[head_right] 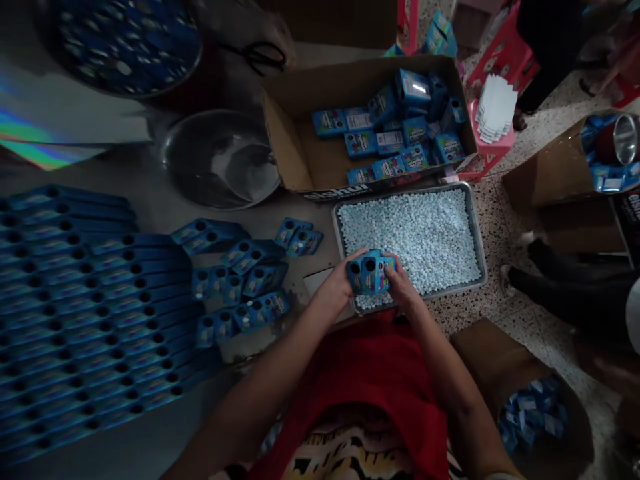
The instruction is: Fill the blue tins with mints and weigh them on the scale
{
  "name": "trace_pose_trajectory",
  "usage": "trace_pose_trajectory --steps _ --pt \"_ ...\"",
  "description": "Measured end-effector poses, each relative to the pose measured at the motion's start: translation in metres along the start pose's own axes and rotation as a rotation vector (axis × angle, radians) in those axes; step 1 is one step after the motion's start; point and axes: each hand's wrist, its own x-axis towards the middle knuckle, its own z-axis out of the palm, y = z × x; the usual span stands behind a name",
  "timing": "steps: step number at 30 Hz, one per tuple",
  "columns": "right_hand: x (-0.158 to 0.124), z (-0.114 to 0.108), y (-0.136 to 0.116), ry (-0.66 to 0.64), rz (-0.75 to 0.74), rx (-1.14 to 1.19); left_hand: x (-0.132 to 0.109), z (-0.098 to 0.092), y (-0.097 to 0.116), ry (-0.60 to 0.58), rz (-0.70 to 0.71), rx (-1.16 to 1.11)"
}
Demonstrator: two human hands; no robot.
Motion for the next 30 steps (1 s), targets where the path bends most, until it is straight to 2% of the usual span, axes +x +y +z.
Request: trace_pose_trajectory --steps 3,5,7,10,13,16,19,22,25,26,28,30 --pt "-0.005 0.007 -0.004 -0.016 0.006 0.104 -0.013 0.001 0.003 0.019 0.029 0.067" --pt "-0.002 0.014 -0.003 0.005 0.010 0.189 -0.026 -0.002 -0.002 0.020 0.159 0.156" --pt "0.003 0.019 -0.001 0.036 0.050 0.250 -0.037 -0.010 -0.015 0.022 0.406 0.277" --pt "0.008 0.025 0.007 0.049 0.102 0.275 -0.042 -0.025 -0.046 0.009 0.855 0.496" --pt "0.005 0.028 0.015 0.031 0.048 0.266 -0.031 -0.036 -0.075 0.103 1.135 0.631" --pt "0.000 0.035 0.027 0.054 -0.008 0.260 -0.013 -0.043 -0.095 0.294 1.272 0.670" --pt "-0.005 0.051 0.044 0.074 0.017 0.268 -0.004 -0.053 -0.101 0.406 1.225 0.694" --pt "-0.012 0.061 0.060 0.061 0.049 0.216 -0.013 -0.073 -0.088 0.521 1.121 0.668" --pt "-0.024 0.042 0.059 0.100 0.008 -0.029 -0.033 -0.093 -0.054 0.449 1.031 0.704" --pt "-0.027 0.027 0.054 0.176 -0.044 -0.152 -0.038 -0.097 -0.038 0.392 0.993 0.740" --pt "-0.029 -0.012 0.040 0.442 -0.199 -0.381 -0.042 -0.095 -0.003 0.274 0.925 0.828" --pt "-0.021 -0.051 0.024 0.722 -0.334 -0.473 -0.033 -0.080 0.036 0.136 0.857 0.928"
